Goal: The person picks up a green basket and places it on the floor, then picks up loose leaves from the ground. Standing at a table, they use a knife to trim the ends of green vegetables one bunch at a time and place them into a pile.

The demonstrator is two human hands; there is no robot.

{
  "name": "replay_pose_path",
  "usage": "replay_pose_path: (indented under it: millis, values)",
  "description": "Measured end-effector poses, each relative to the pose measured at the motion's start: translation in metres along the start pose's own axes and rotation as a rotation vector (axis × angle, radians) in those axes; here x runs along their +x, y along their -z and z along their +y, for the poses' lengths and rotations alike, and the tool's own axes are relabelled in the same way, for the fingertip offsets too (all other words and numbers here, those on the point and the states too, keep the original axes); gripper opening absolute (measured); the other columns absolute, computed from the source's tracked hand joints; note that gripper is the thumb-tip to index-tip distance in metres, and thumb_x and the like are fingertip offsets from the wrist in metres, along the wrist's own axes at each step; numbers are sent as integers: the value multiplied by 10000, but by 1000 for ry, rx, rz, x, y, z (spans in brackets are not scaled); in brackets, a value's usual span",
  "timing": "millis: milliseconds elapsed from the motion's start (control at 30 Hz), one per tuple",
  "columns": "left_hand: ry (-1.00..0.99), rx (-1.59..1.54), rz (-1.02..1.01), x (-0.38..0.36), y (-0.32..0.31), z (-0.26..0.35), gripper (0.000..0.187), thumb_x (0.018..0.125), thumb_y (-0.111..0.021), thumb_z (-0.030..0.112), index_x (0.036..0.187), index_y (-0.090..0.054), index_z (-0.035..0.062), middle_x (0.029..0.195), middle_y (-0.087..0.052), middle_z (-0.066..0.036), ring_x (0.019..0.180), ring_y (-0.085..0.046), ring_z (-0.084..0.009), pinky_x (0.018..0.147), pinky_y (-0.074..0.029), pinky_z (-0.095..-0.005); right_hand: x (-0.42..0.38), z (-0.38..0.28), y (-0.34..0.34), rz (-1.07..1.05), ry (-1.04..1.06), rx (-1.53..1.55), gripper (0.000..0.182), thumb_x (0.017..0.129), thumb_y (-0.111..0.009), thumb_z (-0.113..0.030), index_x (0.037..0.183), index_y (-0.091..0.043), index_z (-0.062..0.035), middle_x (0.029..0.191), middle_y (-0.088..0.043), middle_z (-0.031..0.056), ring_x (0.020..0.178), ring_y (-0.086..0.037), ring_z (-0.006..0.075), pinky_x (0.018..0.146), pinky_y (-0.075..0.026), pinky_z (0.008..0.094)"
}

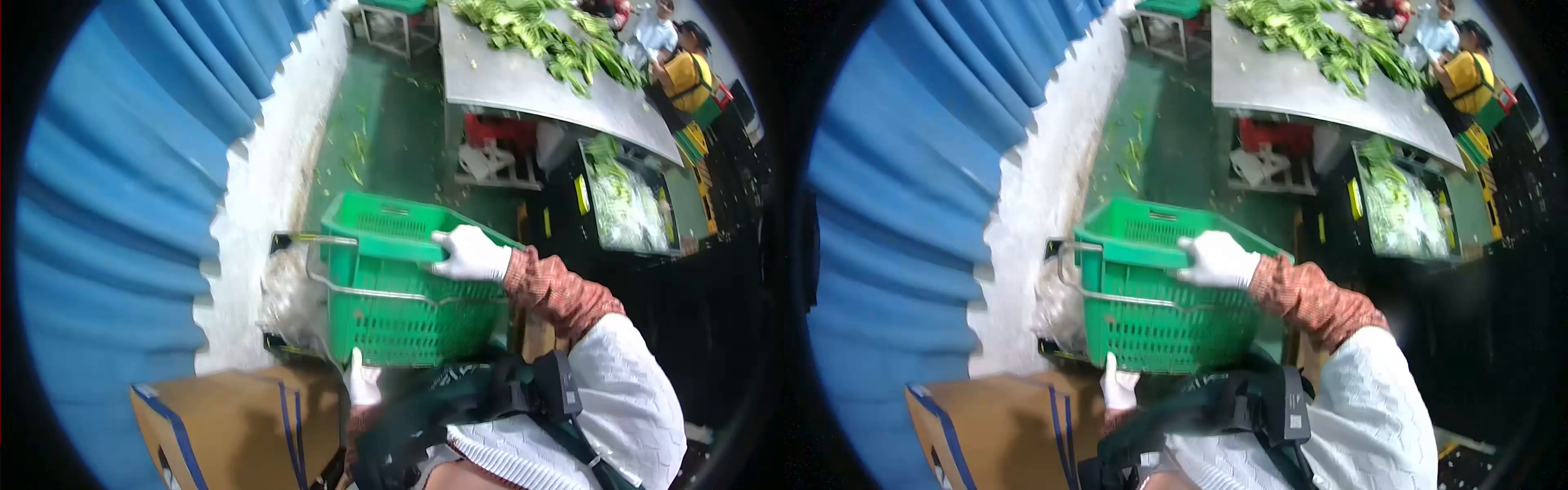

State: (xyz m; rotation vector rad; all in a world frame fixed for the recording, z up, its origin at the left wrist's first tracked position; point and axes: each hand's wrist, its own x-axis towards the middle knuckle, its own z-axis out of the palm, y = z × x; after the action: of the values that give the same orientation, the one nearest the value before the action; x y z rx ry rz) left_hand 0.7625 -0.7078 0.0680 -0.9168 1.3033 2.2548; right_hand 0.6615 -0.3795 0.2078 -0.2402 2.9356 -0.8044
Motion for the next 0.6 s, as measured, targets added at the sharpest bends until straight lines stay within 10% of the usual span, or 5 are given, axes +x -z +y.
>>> replay_pose_path:
  millis: [433, 600]
  values:
    - [77, -194, -45, 279, -147, 127, 551, 954, -524, 439, 1337, -456, 49, 1275, -550, -141, 1146, -551, -266, 965, -471, -422, 337, 128, 40, -70, 79, 6, 384, 778, -649, -396, 912, -603, -39, 587, -591, 185, 577, -623, 368, 574, -515, 443]
    - [116, -93, -51, 452, -246, 195, 685, 866, -603, 546, 1331, -451, 67, 1308, -482, -83, 1301, -393, -271, 1108, -306, -447, 499, 199, 50, -53, -30, -60, 358, 773, -637, -367, 936, -611, -49, 638, -621, 174, 628, -643, 354, 616, -523, 450]
